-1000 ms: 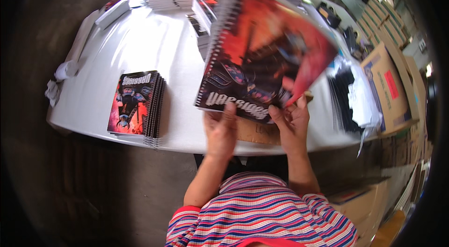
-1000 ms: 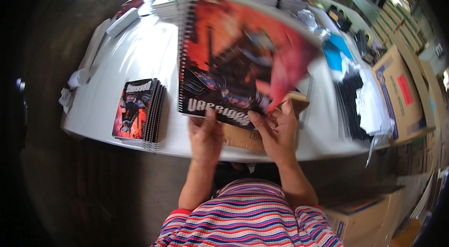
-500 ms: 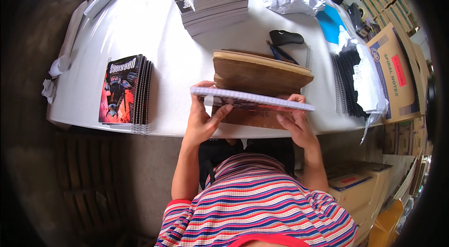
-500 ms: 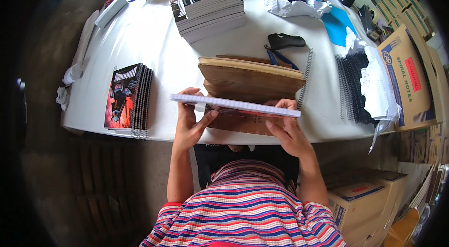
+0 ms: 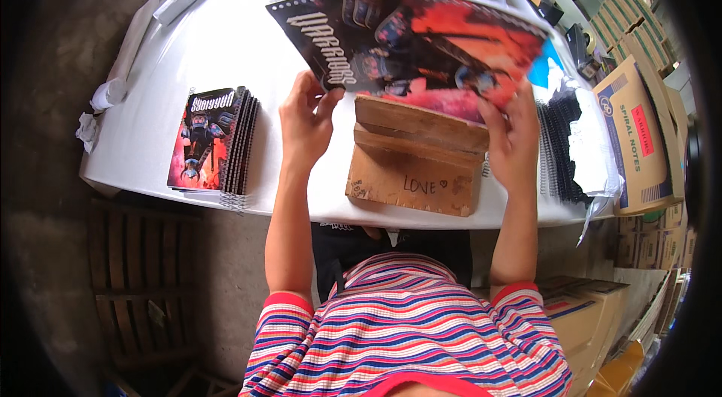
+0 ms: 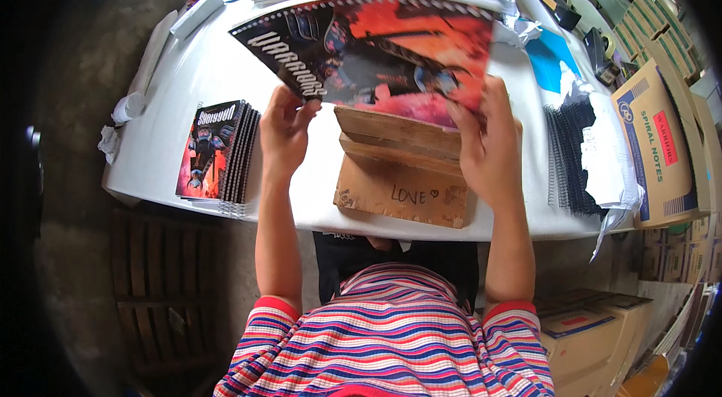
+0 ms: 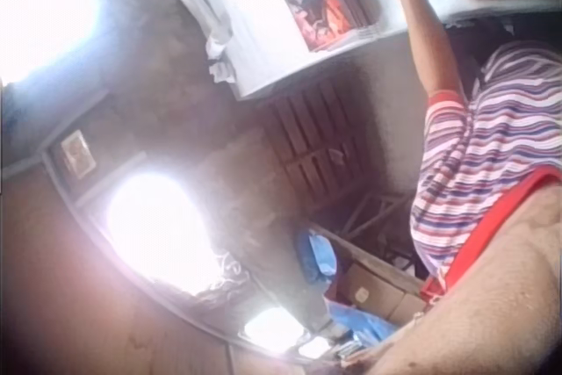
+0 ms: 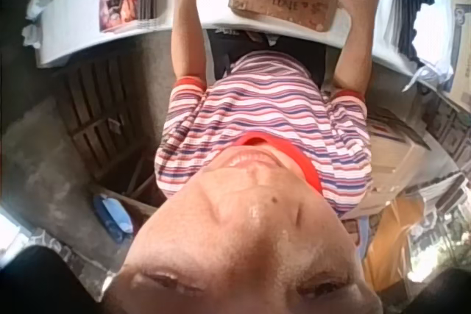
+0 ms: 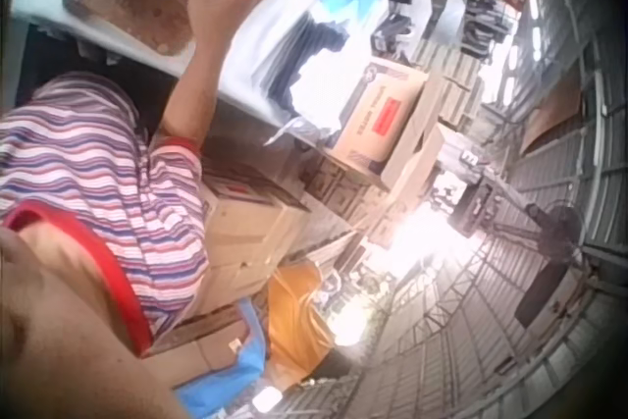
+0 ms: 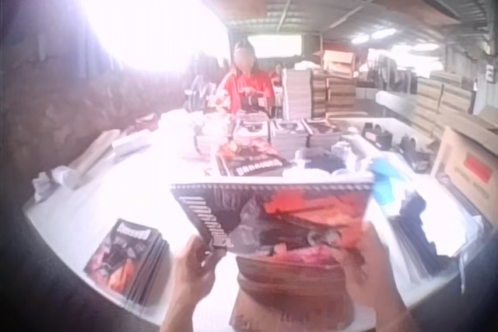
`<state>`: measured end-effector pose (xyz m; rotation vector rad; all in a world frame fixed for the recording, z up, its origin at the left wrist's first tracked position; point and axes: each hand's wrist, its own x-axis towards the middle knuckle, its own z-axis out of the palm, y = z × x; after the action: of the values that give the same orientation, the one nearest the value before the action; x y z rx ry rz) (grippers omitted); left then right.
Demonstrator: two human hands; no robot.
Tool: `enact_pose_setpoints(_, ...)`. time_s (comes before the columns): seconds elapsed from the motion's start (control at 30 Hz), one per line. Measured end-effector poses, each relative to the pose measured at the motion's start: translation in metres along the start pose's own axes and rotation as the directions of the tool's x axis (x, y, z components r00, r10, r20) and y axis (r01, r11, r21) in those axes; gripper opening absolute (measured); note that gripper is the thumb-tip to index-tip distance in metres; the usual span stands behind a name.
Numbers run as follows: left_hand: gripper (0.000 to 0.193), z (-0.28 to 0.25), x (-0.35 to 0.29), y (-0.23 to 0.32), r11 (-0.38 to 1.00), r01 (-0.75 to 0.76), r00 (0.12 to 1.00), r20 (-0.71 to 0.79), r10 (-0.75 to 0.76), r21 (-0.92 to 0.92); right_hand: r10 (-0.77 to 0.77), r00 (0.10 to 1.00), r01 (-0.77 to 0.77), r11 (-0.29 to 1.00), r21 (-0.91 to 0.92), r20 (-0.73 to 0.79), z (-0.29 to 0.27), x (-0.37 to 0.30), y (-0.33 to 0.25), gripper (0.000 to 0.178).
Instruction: The person repeatedly picks up a notebook, inserts a metal spiral binding into pre-punched holes, and uses a stapler to secure the binding. The finished notebooks are stacked on the table. The person handles notebooks, metal spirals, and a stapler throughout the clip.
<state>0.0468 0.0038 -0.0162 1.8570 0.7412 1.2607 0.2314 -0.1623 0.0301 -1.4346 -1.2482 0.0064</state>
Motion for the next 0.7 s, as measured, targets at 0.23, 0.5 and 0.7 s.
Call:
enact_pose_setpoints(0.23,0.020,0.017,-0.006,-0.021,0.981,0.063,0.998,-0.005,-0.065,-0.182,-0.027,0.998,0.030,0.998,-0.049,0.055,-0.002,0.018,0.006,0.019)
enact_pose_setpoints(0.5,0.025,0.016,-0.003,-0.023,0.900,0.226,0.970,0.175,-0.171,-0.374,0.050,0.992,-0.051,0.999,0.010,0.118,-0.004,0.027,0.011,0.025)
enact_pose_setpoints(0.7,0.029,0.017,-0.038,-0.066,0.982,0.190,0.975,0.117,-0.189,0.009,0.170,0.910,-0.315,0.875,0.368,0.377,-0.043,0.033,0.050,0.027)
